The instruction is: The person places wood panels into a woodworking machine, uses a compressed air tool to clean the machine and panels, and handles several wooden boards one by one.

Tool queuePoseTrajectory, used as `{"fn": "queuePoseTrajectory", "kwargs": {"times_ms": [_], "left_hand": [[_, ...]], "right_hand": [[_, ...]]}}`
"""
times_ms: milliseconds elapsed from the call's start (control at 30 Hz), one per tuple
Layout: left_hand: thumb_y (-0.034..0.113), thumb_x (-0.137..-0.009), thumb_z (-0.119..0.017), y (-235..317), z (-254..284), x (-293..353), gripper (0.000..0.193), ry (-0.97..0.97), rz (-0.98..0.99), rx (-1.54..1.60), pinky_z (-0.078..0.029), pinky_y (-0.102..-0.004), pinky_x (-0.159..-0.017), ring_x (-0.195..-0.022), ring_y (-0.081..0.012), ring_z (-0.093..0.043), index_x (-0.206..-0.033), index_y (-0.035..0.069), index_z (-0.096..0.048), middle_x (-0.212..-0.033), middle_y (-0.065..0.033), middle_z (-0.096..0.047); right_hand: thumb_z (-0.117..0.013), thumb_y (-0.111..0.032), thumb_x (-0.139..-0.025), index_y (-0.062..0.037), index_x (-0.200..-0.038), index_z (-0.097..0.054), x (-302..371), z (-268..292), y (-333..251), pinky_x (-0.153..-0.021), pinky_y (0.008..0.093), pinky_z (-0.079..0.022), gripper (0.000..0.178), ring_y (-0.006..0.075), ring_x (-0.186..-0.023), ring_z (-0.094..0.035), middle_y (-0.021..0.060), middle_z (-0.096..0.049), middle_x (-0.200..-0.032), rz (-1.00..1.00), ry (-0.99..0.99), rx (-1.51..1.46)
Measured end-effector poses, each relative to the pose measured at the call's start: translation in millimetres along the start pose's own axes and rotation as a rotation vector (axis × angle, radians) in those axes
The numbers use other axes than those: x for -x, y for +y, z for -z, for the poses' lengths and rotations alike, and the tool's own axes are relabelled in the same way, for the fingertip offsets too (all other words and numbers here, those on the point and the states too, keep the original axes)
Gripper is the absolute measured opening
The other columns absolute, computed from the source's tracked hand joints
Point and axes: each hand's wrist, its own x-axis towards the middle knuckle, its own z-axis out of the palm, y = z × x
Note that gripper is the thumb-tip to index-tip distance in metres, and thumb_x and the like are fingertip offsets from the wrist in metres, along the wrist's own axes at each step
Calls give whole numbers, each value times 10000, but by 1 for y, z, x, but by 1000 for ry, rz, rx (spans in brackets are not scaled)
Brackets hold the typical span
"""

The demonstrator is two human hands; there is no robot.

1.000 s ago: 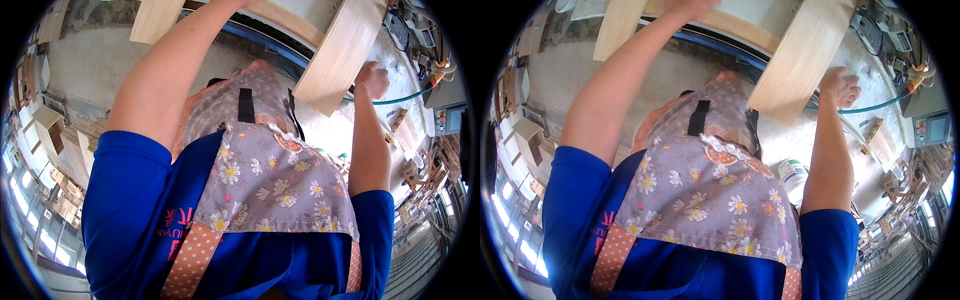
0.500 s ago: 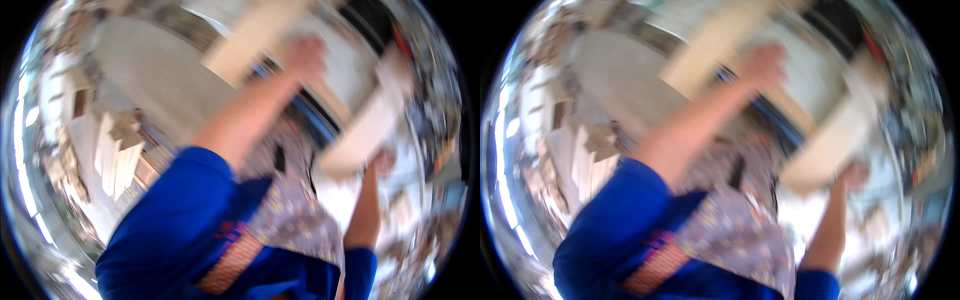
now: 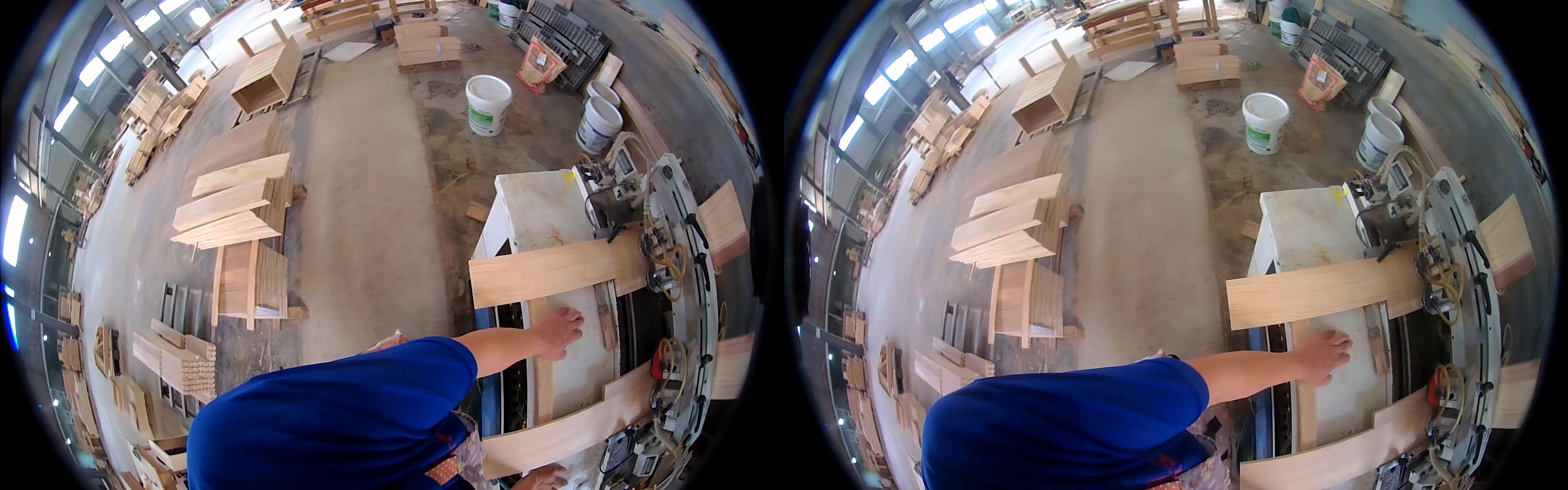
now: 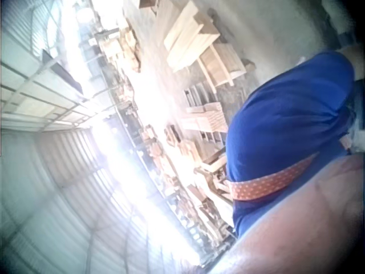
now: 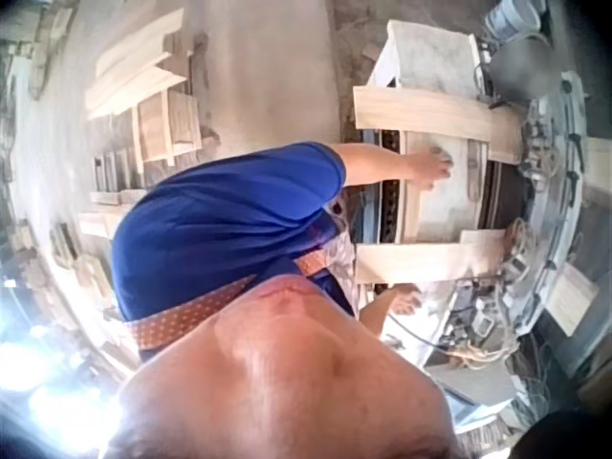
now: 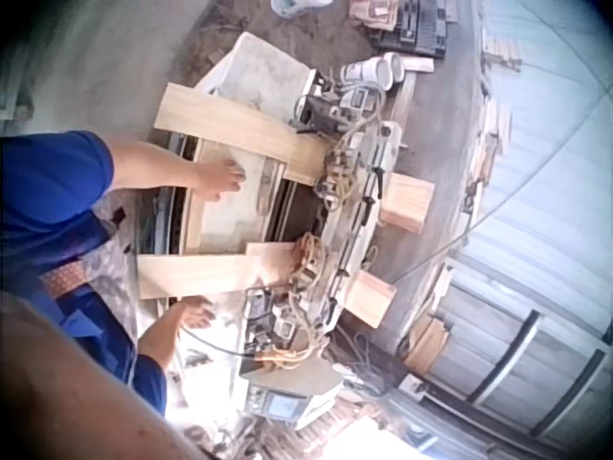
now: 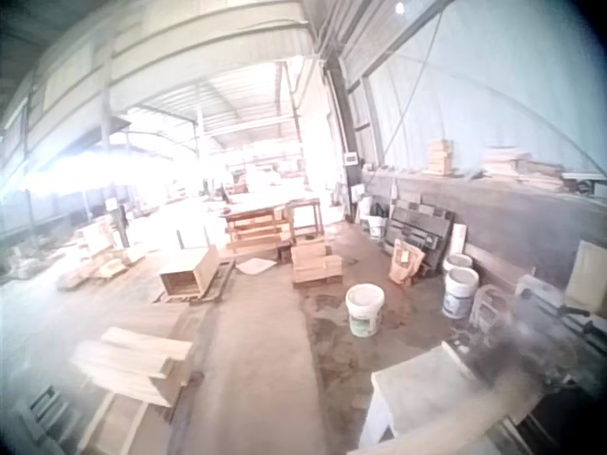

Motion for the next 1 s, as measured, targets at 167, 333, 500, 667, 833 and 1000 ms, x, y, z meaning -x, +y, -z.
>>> {"fn": "queuePoseTrajectory", "kwargs": {"times_ms": [167, 333, 500, 667, 833, 1000], "left_hand": [[337, -699, -627, -4, -3, -1, 491, -22, 40, -15, -274, -410, -1035, -1280, -241, -328, -1100, 55, -598, -1308, -130, -453], [311, -695, -630, -3, 9, 3, 514, -104, 46, 31, -273, -415, -1049, -1311, -258, -301, -1123, 32, -573, -1343, -154, -425], [308, -697, -628, 4, 6, -5, 478, -103, -7, 45, -277, -413, -1047, -1299, -258, -319, -1086, 33, -593, -1320, -157, -443], [290, -681, -635, -4, 0, 1, 477, -32, 11, 54, -290, -402, -1036, -1269, -265, -344, -1072, 19, -594, -1294, -163, -457], [272, -675, -638, -3, 6, 0, 484, -41, -3, 48, -279, -406, -1048, -1283, -282, -326, -1072, 0, -582, -1301, -178, -446], [247, -680, -635, 1, 8, 1, 482, -60, 4, 81, -267, -408, -1060, -1297, -289, -310, -1088, -1, -570, -1310, -189, -434]], "right_hand": [[-542, -405, -835, -93, -944, -625, 2, -22, 1, -462, 480, -470, 341, 381, -714, -621, 163, -636, -885, 100, 69, 90], [-513, -340, -857, -127, -984, -630, 7, -32, 15, -494, 445, -475, 274, 359, -706, -619, 158, -636, -949, 276, 196, 95], [-496, -332, -865, -136, -1017, -623, 25, -36, 22, -519, 448, -474, 279, 362, -726, -613, 170, -630, -980, 272, 232, 118], [-483, -349, -869, -137, -1048, -609, 16, -46, 24, -546, 466, -469, 305, 375, -762, -604, 184, -618, -1006, 227, 191, 89], [-470, -366, -872, -139, -1078, -595, 8, -15, 11, -573, 483, -465, 331, 388, -798, -594, 198, -606, -1031, 116, 113, 68], [-456, -383, -875, -140, -1109, -581, 24, -31, 19, -600, 501, -461, 359, 402, -834, -585, 212, -594, -1057, 57, 55, 55]]}}
